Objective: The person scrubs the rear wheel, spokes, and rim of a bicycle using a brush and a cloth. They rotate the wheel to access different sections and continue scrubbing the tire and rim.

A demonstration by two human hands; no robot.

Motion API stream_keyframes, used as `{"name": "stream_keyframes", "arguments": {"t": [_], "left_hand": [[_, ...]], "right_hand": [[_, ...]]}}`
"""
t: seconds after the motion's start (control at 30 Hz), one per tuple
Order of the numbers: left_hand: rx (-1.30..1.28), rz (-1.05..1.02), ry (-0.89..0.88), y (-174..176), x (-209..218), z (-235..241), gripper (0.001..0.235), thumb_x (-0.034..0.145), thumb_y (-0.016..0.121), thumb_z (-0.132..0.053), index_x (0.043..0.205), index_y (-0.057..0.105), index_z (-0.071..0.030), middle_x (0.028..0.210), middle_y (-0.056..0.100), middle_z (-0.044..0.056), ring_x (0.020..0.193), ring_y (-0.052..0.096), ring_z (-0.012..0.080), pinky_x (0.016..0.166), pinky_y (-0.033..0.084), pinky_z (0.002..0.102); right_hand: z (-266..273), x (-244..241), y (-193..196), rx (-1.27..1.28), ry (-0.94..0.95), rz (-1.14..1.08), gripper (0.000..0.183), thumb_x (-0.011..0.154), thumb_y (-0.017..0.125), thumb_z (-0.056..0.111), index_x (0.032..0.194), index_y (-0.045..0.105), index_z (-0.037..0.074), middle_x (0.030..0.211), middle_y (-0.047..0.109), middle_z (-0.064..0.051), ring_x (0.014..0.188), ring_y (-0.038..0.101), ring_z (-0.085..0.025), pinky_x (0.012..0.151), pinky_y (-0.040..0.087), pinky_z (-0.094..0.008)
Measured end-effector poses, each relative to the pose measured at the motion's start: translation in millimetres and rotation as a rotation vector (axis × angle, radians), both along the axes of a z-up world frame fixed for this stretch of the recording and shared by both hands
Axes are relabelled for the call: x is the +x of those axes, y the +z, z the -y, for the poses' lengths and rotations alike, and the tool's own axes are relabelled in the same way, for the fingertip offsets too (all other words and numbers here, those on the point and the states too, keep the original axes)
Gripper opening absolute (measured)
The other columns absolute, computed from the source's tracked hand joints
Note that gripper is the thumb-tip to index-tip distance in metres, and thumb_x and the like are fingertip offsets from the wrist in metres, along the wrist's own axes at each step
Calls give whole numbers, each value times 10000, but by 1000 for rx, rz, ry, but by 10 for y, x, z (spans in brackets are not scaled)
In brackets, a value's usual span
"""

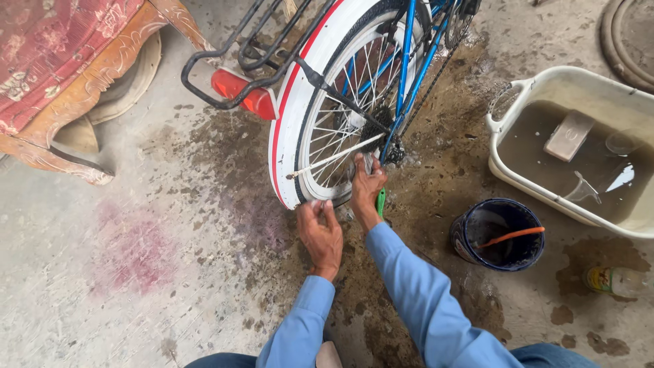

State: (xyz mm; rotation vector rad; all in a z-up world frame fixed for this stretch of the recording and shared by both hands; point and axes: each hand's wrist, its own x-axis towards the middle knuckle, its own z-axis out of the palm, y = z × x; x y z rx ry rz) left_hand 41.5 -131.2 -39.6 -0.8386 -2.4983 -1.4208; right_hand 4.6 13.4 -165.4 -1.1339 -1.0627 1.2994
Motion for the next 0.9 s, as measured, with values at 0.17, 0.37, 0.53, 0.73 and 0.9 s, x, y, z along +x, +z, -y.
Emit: {"name": "stream_keyframes", "arguments": {"t": [0.17,0.37,0.53,0.73,0.9], "left_hand": [[52,94,45,-185,-26,54,395,984,703,-275,1075,488,43,1072,493,172,997,552,272,870,490,444],[132,140,156,-277,-188,19,596,923,786,-362,1155,460,80,1084,507,188,1026,497,249,888,421,435],[52,511,14,-227,-485,-41,492,970,724,-410,1036,736,78,939,762,166,815,632,186,792,512,368],[290,503,-67,-346,-464,-31,398,957,698,-328,1118,732,35,1050,763,91,917,676,137,823,522,363],[174,597,-18,-289,-493,-3,384,944,739,-322,1122,754,18,1006,768,108,881,664,166,808,522,383]], "right_hand": [[222,184,-224,-204,320,184,465,946,735,392,1112,739,-42,865,715,-128,743,552,-169,651,454,-360],[105,96,-568,-291,249,-151,362,1010,606,345,1195,636,35,1050,681,-33,966,620,-177,801,524,-360],[223,85,-600,413,201,390,353,1036,612,227,1250,691,-42,1189,690,-243,1013,678,-385,877,525,-464],[192,430,-72,85,374,327,291,1052,618,300,1075,737,35,1101,735,-194,918,742,-303,744,624,-401],[347,364,277,595,270,325,247,1029,636,164,1173,751,0,1210,684,-184,1024,707,-284,808,626,-386]]}}
